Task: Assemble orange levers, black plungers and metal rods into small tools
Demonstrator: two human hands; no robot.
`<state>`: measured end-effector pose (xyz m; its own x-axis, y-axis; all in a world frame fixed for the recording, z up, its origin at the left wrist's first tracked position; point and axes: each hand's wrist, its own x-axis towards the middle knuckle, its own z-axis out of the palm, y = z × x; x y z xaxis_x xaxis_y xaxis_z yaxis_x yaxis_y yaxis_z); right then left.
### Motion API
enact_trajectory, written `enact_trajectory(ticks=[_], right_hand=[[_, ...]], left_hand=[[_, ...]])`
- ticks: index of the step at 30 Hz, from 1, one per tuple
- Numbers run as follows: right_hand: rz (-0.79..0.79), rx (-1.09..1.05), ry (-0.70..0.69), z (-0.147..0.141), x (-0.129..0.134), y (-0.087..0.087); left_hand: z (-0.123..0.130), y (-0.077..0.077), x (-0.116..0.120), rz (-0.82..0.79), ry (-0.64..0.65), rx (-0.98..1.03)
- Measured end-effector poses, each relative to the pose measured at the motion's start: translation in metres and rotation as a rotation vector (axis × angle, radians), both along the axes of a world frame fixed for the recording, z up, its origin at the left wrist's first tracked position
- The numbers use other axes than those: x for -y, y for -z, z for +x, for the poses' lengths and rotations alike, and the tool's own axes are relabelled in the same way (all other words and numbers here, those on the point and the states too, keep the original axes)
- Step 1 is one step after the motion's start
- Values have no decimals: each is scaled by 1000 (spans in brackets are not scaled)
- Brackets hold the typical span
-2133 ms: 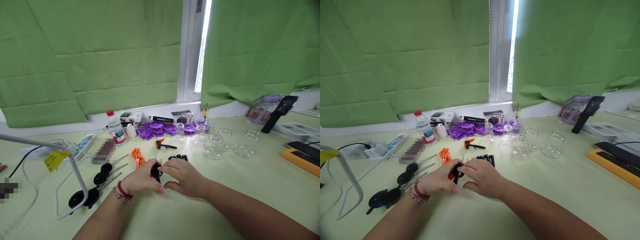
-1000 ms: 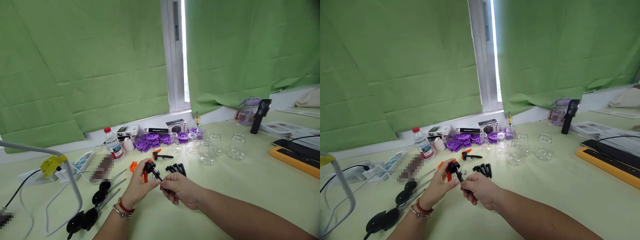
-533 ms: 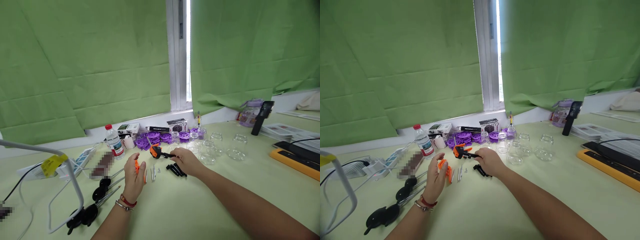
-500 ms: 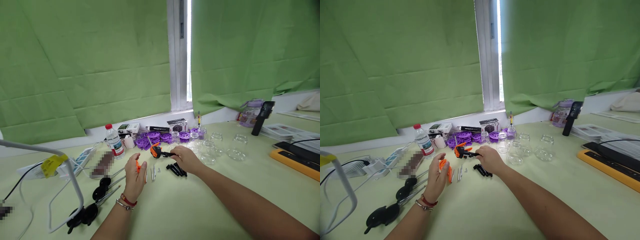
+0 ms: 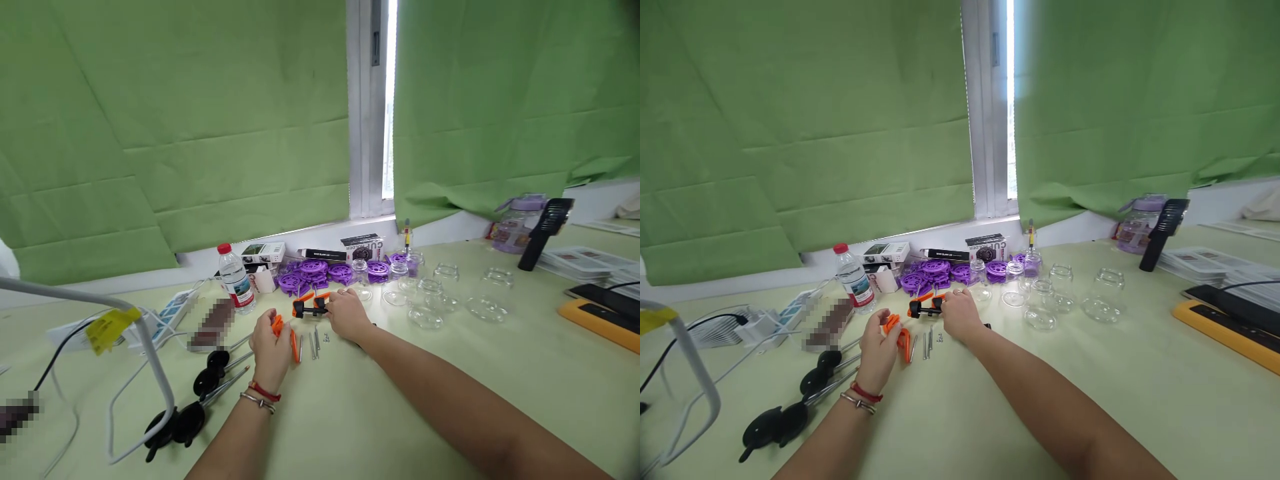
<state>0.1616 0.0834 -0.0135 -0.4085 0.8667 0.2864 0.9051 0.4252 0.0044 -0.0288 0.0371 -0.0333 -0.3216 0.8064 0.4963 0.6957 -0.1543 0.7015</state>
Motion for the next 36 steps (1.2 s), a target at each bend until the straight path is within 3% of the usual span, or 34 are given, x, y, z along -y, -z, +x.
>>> enact_trajectory(ticks=[16, 23, 29, 36], right_hand=[[-111, 58, 43, 0, -9, 8], [-119, 15, 52, -2, -1, -1], [-142, -48, -102, -11, 41, -12], [-256, -21, -343, -5, 110, 7]], left_hand=[[2, -4, 3, -67, 13, 57], [-10, -6, 0, -30, -92, 69], [-27, -1, -11, -15, -233, 74], [-15, -3, -6, -201, -94, -270]])
